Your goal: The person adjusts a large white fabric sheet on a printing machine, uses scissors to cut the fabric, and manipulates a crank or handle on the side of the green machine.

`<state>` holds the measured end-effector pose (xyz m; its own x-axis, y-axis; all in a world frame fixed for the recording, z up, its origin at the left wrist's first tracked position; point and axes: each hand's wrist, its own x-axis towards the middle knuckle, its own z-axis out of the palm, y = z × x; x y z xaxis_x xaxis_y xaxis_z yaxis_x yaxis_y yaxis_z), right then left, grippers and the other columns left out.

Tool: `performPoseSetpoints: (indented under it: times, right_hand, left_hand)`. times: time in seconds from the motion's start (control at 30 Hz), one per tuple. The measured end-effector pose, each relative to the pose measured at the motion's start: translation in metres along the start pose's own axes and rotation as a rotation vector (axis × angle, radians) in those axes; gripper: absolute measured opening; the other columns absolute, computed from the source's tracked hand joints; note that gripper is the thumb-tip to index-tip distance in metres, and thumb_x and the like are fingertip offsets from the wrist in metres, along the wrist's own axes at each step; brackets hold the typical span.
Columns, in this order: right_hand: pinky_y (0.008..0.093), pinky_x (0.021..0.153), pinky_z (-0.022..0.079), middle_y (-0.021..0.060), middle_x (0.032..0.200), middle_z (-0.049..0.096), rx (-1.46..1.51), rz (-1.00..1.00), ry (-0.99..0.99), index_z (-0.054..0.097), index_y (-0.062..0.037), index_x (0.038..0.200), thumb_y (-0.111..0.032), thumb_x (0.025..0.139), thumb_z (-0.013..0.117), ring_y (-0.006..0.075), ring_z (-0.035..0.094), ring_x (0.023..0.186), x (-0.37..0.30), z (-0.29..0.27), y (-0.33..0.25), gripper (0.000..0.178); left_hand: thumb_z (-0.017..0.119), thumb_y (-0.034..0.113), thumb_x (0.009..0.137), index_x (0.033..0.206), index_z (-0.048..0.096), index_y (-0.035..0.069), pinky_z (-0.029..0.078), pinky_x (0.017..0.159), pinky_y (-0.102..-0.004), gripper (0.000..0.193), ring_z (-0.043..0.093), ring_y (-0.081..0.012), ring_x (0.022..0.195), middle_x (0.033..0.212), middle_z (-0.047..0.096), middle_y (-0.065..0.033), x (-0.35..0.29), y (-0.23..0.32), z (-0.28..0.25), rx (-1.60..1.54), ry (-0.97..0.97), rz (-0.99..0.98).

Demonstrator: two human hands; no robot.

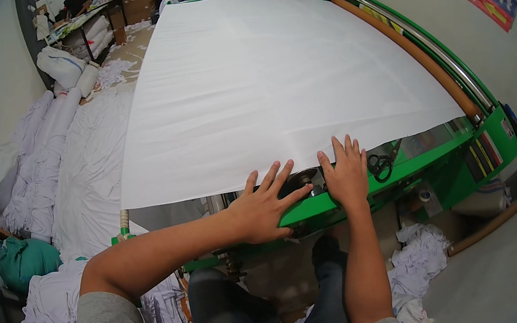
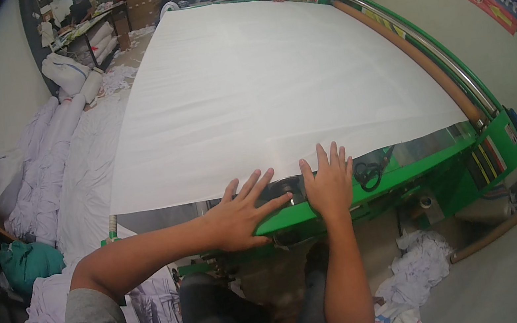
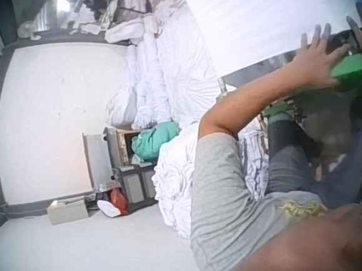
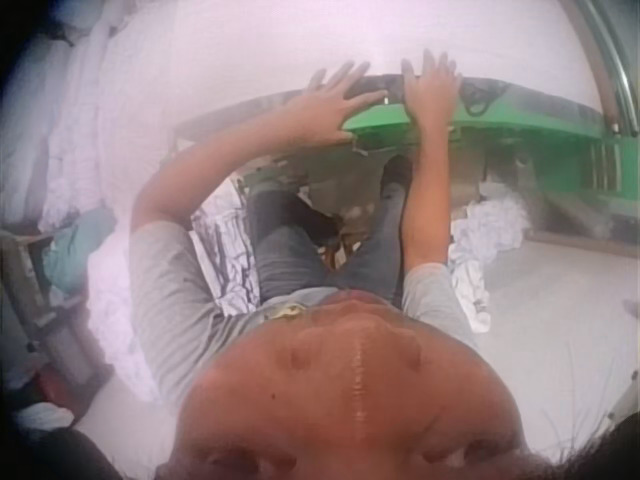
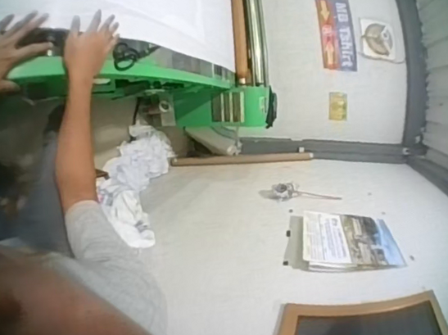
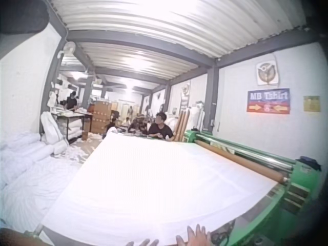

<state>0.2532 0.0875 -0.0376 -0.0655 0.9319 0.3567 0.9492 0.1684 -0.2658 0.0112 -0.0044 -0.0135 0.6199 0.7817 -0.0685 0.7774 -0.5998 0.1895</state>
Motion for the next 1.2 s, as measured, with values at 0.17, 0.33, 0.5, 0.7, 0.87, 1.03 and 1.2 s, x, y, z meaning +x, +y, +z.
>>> performPoseSetpoints:
  times: [0.17,0.33,0.5,0.7,0.87,1.03,1.2]
  right_hand:
    - [0.0554,0.136,0.019,0.0276,0.171,0.043,0.000,0.003,-0.001,0.055,-0.0076,0.161,-0.056,0.109,0.056,0.0439,0.033,0.163,0.000,0.002,0.000,0.071]
    - [0.0563,0.136,0.020,0.0274,0.171,0.044,-0.022,-0.001,0.015,0.055,-0.0081,0.161,-0.055,0.109,0.057,0.0444,0.034,0.162,0.000,0.003,0.003,0.070]
    - [0.0596,0.134,0.024,0.0247,0.168,0.049,-0.022,-0.052,0.049,0.060,-0.0104,0.157,-0.053,0.108,0.059,0.0447,0.038,0.160,0.001,0.005,-0.001,0.065]
    - [0.0595,0.132,0.028,0.0230,0.161,0.057,0.080,-0.013,0.055,0.067,-0.0093,0.150,-0.049,0.106,0.063,0.0439,0.043,0.157,0.001,-0.003,-0.001,0.060]
    - [0.0576,0.132,0.028,0.0232,0.163,0.055,0.003,-0.037,0.162,0.065,-0.0100,0.152,-0.051,0.107,0.061,0.0446,0.041,0.158,-0.001,0.006,0.000,0.061]
    - [0.0563,0.133,0.028,0.0229,0.167,0.051,0.019,-0.013,0.077,0.064,-0.0112,0.154,-0.053,0.108,0.057,0.0451,0.040,0.159,-0.001,0.008,0.002,0.062]
    - [0.0559,0.133,0.028,0.0243,0.166,0.052,0.021,-0.025,0.094,0.065,-0.0085,0.153,-0.051,0.108,0.058,0.0463,0.041,0.158,-0.001,0.007,0.003,0.062]
  left_hand:
    - [0.074,0.058,0.097,0.179,0.013,0.033,0.019,0.128,-0.0774,0.106,0.005,-0.0562,0.168,0.182,-0.005,-0.0308,-0.001,0.001,-0.001,-0.005,-0.004,-0.005]
    - [0.074,0.058,0.096,0.179,0.016,0.033,0.018,0.129,-0.0772,0.104,0.005,-0.0558,0.168,0.183,-0.004,-0.0304,0.000,0.004,-0.003,-0.022,0.002,-0.010]
    - [0.068,0.066,0.098,0.179,0.018,0.031,0.021,0.128,-0.0760,0.101,0.008,-0.0525,0.169,0.184,-0.001,-0.0280,-0.002,0.000,-0.001,-0.006,0.016,-0.002]
    - [0.071,0.061,0.097,0.179,0.018,0.031,0.021,0.129,-0.0745,0.102,0.009,-0.0530,0.169,0.184,0.001,-0.0275,-0.001,0.001,-0.004,-0.011,0.010,0.004]
    - [0.073,0.058,0.096,0.178,0.019,0.033,0.021,0.130,-0.0729,0.102,0.009,-0.0528,0.169,0.184,0.001,-0.0274,0.000,0.002,-0.004,-0.016,0.019,0.002]
    - [0.074,0.057,0.095,0.178,0.020,0.034,0.021,0.130,-0.0720,0.102,0.008,-0.0523,0.169,0.184,0.002,-0.0273,-0.001,0.002,-0.005,-0.023,0.011,-0.003]
    - [0.077,0.053,0.094,0.178,0.021,0.033,0.020,0.132,-0.0697,0.103,0.007,-0.0513,0.169,0.183,0.001,-0.0271,0.000,0.004,-0.009,-0.055,0.001,-0.003]
